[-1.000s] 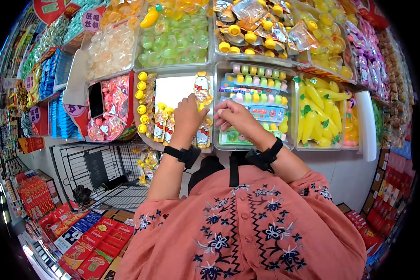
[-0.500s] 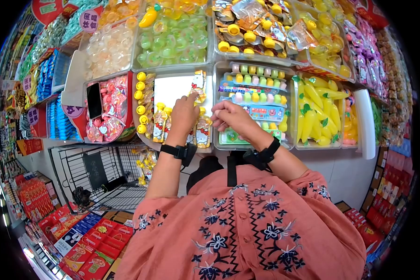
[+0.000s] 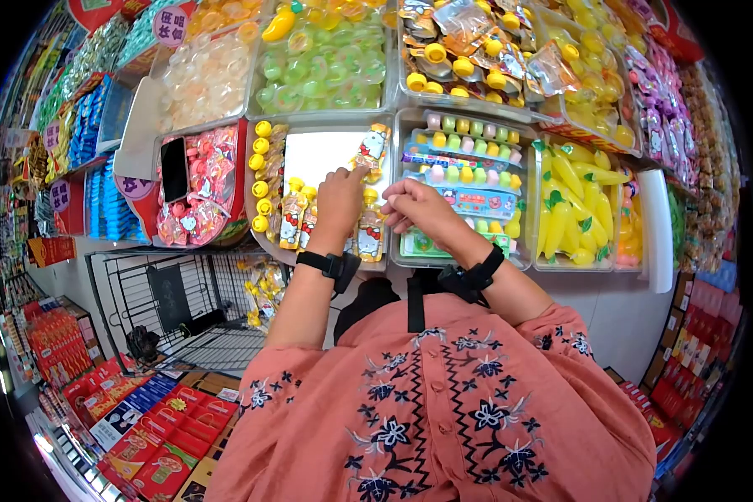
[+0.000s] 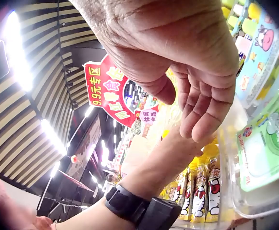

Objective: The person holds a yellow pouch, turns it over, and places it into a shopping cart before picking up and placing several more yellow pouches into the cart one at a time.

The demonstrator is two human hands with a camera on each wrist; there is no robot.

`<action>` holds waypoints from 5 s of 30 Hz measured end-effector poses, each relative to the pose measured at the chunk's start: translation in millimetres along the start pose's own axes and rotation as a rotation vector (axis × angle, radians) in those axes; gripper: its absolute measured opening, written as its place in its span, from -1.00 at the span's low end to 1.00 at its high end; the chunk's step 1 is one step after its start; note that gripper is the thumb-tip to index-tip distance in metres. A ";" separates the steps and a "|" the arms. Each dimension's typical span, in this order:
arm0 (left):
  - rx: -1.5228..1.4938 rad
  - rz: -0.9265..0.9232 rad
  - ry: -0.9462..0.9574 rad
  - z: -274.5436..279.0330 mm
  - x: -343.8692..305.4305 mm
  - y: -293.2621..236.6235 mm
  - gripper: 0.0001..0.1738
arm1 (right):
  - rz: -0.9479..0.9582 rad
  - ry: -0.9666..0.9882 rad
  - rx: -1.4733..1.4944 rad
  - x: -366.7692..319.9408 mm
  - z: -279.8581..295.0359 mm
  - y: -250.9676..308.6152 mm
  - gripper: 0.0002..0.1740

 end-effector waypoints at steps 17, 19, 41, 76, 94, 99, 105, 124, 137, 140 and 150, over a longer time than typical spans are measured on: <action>-0.500 0.331 -0.305 82.7 -65.2 51.7 -0.72 | 0.203 -0.196 0.082 7.5 15.1 41.2 -0.72; -0.510 0.324 -0.373 98.1 -85.0 59.2 -0.70 | 0.222 -0.228 0.096 2.8 15.6 50.5 -0.72; -0.428 1.060 -0.778 120.0 -441.1 218.0 -0.63 | 0.127 0.222 -0.295 31.9 -185.9 42.2 -0.71; -0.396 1.165 -0.066 -161.0 -475.3 358.8 -0.41 | -0.323 0.295 -0.517 55.3 -271.3 -84.1 -0.72; -0.899 0.923 -0.572 185.3 -408.1 183.2 -0.68 | -0.073 0.484 -0.435 37.7 -295.8 -15.9 -0.57; -1.180 0.662 -0.728 270.8 -341.1 109.6 -0.71 | -0.042 0.656 -0.137 -1.5 -319.4 30.4 -0.43; -1.182 0.534 -0.702 277.8 -276.6 69.0 -0.63 | 0.014 0.708 0.078 -22.2 -286.6 67.5 -0.51; -0.040 -0.285 -0.301 279.7 -98.7 -106.7 -0.57 | 0.105 0.603 0.488 -33.4 -156.7 101.7 -0.26; -1.008 0.360 -0.438 192.5 -126.1 -37.5 -0.56 | 0.328 0.523 0.759 -30.3 -113.1 113.9 -0.65; -1.130 0.426 -0.404 177.6 -124.8 -40.9 -0.50 | 0.321 0.543 0.756 -32.7 -116.6 112.5 -0.64; -1.094 0.418 -0.452 169.8 -117.2 -31.5 -0.70 | 0.315 0.563 0.746 -30.3 -120.7 103.1 -0.65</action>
Point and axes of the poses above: each hand's wrist, its own x-axis towards the middle knuckle, its own z-axis out of the back of the hand, y = z × x, the point moved 9 cm from there along x, towards the middle knuckle, and after that the axes turned 10 degrees about -z, right-handed, at the moved point
